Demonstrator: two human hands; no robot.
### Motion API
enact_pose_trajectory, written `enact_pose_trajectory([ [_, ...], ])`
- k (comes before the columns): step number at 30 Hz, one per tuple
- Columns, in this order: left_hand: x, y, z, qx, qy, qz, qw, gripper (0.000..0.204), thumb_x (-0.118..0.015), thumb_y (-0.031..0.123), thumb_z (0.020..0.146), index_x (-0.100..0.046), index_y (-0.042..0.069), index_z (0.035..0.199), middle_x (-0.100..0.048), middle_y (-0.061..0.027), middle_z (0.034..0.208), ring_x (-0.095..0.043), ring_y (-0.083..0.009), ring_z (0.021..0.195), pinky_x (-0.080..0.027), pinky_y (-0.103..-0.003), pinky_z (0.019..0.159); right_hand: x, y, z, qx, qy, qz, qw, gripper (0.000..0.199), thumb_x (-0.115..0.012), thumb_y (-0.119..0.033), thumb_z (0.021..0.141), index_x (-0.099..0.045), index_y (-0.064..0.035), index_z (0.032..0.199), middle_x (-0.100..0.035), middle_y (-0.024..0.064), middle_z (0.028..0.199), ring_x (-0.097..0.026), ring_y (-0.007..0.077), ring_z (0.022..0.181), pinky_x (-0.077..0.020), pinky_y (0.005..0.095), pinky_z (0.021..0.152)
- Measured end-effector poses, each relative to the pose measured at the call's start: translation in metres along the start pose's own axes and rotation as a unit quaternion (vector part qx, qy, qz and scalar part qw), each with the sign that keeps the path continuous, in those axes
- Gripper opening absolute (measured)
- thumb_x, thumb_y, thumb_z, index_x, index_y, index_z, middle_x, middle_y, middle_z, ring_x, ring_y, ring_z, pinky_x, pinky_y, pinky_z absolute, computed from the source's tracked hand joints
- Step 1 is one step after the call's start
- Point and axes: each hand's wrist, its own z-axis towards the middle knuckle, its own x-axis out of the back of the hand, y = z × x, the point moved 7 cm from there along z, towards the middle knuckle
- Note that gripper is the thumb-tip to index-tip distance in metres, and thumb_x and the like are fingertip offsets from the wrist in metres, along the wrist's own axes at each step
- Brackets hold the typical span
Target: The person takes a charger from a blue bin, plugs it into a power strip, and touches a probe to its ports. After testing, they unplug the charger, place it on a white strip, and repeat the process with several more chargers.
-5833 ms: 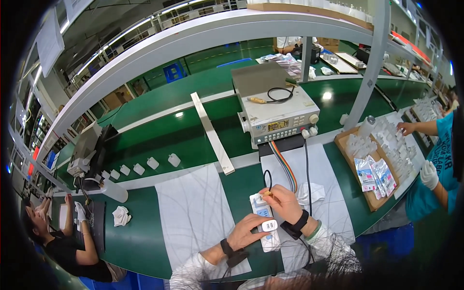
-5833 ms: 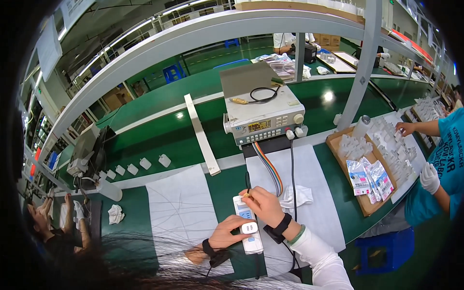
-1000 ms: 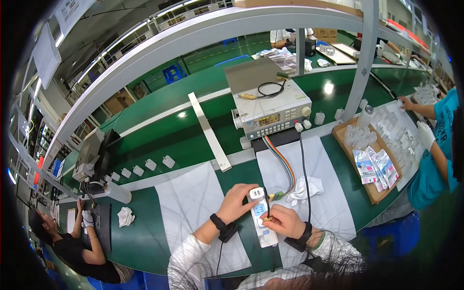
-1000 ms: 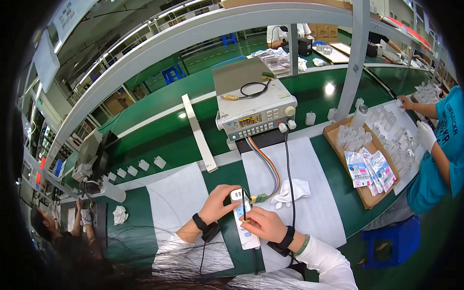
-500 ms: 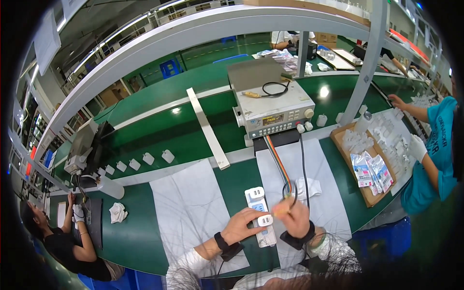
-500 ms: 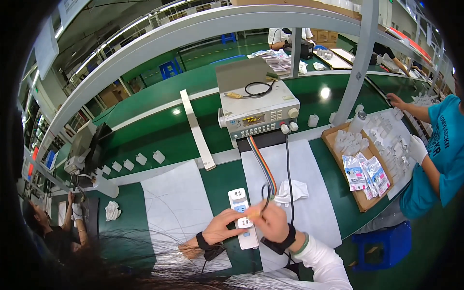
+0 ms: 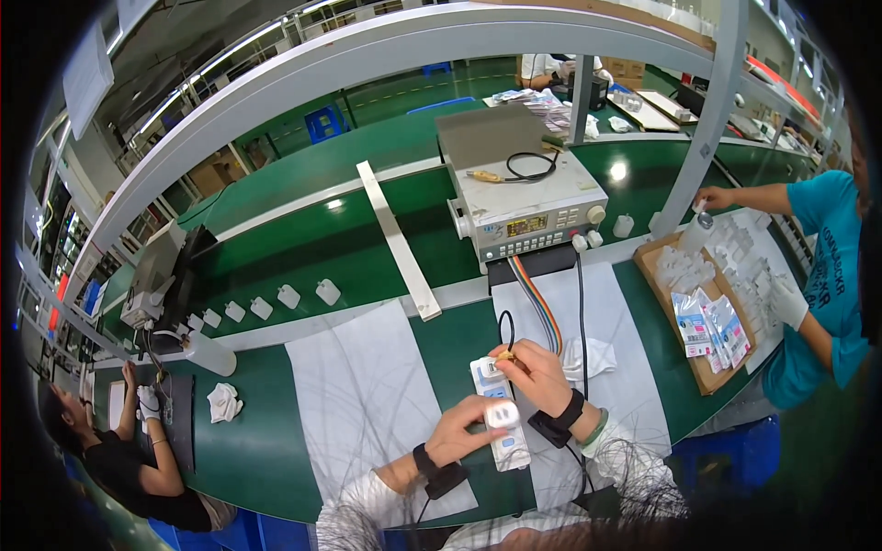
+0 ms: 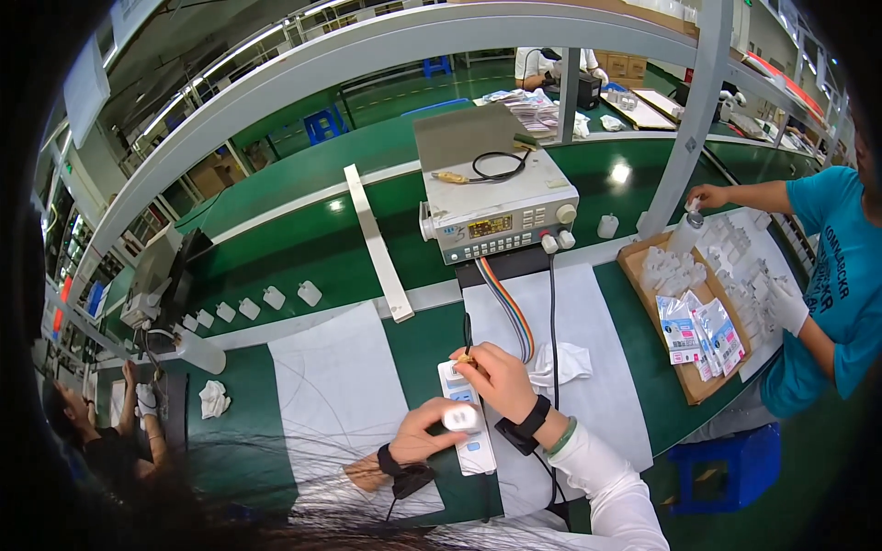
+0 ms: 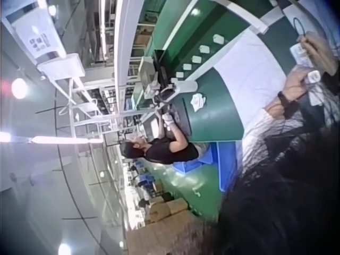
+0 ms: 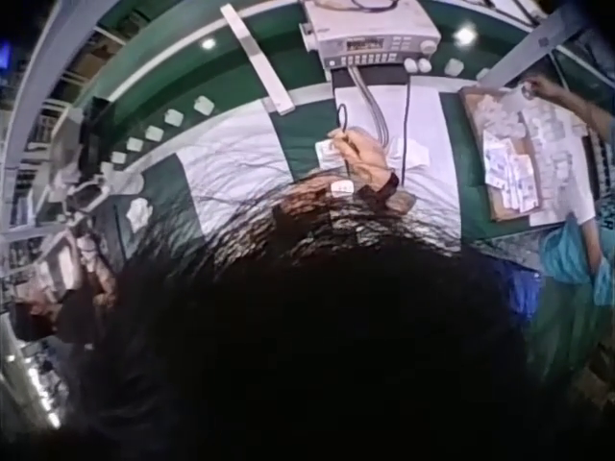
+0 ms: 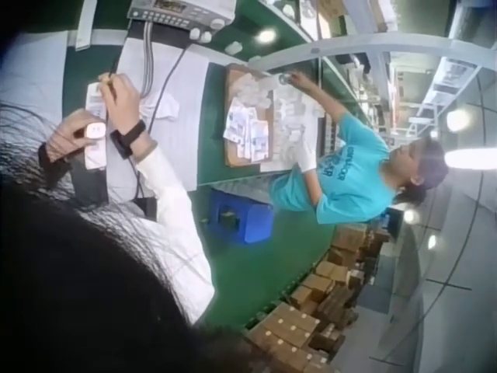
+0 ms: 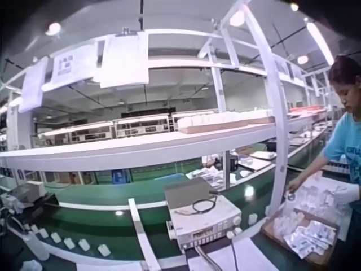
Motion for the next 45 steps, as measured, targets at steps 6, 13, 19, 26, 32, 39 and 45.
enact_pose_trajectory([
  [6,0.119,-0.01,0.067,0.012,0.227,0.08,0.971,0.047,-0.069,0.008,0.08,-0.057,0.005,0.125,-0.059,-0.0105,0.11,-0.058,-0.0234,0.1,-0.045,-0.032,0.092,0.005,0.005,-0.001,0.042,0.037,-0.033,0.998,0.017,-0.066,-0.021,0.088,-0.066,-0.0064,0.098,-0.063,0.0055,0.088,-0.063,0.0216,0.067,-0.0502,0.0302,0.06],
  [13,0.177,-0.102,0.16,0.12,0.121,0.376,0.911,0.042,-0.072,0.016,0.075,-0.063,0.01,0.115,-0.067,-0.0121,0.103,-0.06,-0.0315,0.101,-0.05,-0.04,0.086,-0.007,-0.004,-0.001,0.081,0.019,-0.016,0.996,0.022,-0.067,-0.023,0.087,-0.064,-0.0068,0.102,-0.063,0.0051,0.089,-0.065,0.0213,0.069,-0.0514,0.0294,0.061],
  [19,0.19,-0.111,0.166,0.169,0.048,0.466,0.867,0.036,-0.067,0.015,0.076,-0.064,0.013,0.111,-0.065,-0.0103,0.112,-0.06,-0.0278,0.105,-0.05,-0.041,0.086,-0.002,0.009,-0.006,0.048,-0.004,-0.005,0.999,0.023,-0.067,-0.024,0.088,-0.063,-0.0062,0.102,-0.062,0.0057,0.089,-0.064,0.02,0.069,-0.051,0.0287,0.061],
  [26,0.288,-0.191,0.065,0.387,0.034,0.671,0.631,0.024,-0.054,0.028,0.09,-0.066,0.022,0.109,-0.058,-0.0021,0.111,-0.059,-0.0268,0.103,-0.051,-0.041,0.078,0.006,0.003,0.003,0.063,0.005,0.014,0.998,0.02,-0.068,-0.021,0.087,-0.064,-0.0056,0.1,-0.062,0.0073,0.087,-0.064,0.0212,0.071,-0.0511,0.0292,0.063],
  [32,0.282,-0.132,0.042,0.291,0.215,0.426,0.829,0.05,-0.069,0.016,0.076,-0.051,0.008,0.122,-0.058,-0.0161,0.117,-0.057,-0.0359,0.108,-0.05,-0.043,0.088,-0.02,0.013,0.01,0.109,0.003,0.023,0.994,0.015,-0.06,-0.014,0.088,-0.067,-0.0037,0.098,-0.065,0.0117,0.09,-0.063,0.027,0.082,-0.05,0.034,0.075],
  [39,0.129,-0.023,-0.012,0.107,0.174,0.049,0.978,0.04,-0.065,0.017,0.072,-0.049,0.002,0.106,-0.054,-0.0193,0.097,-0.055,-0.0369,0.093,-0.043,-0.042,0.084,-0.053,0.021,0.031,0.151,-0.043,0.052,0.986,0.021,-0.055,-0.013,0.093,-0.064,-0.0004,0.107,-0.063,0.0132,0.096,-0.058,0.0253,0.09,-0.0455,0.0328,0.08],
  [45,0.075,-0.078,-0.101,-0.014,0.228,0.235,0.945,0.051,-0.067,0.023,0.065,-0.054,0.002,0.109,-0.059,-0.019,0.106,-0.058,-0.0379,0.095,-0.047,-0.047,0.08,-0.039,0.035,0.03,0.245,-0.036,0.005,0.969,0.029,-0.056,-0.024,0.095,-0.068,0.0012,0.102,-0.062,0.0126,0.08,-0.056,0.0214,0.069,-0.0459,0.0314,0.057],
])
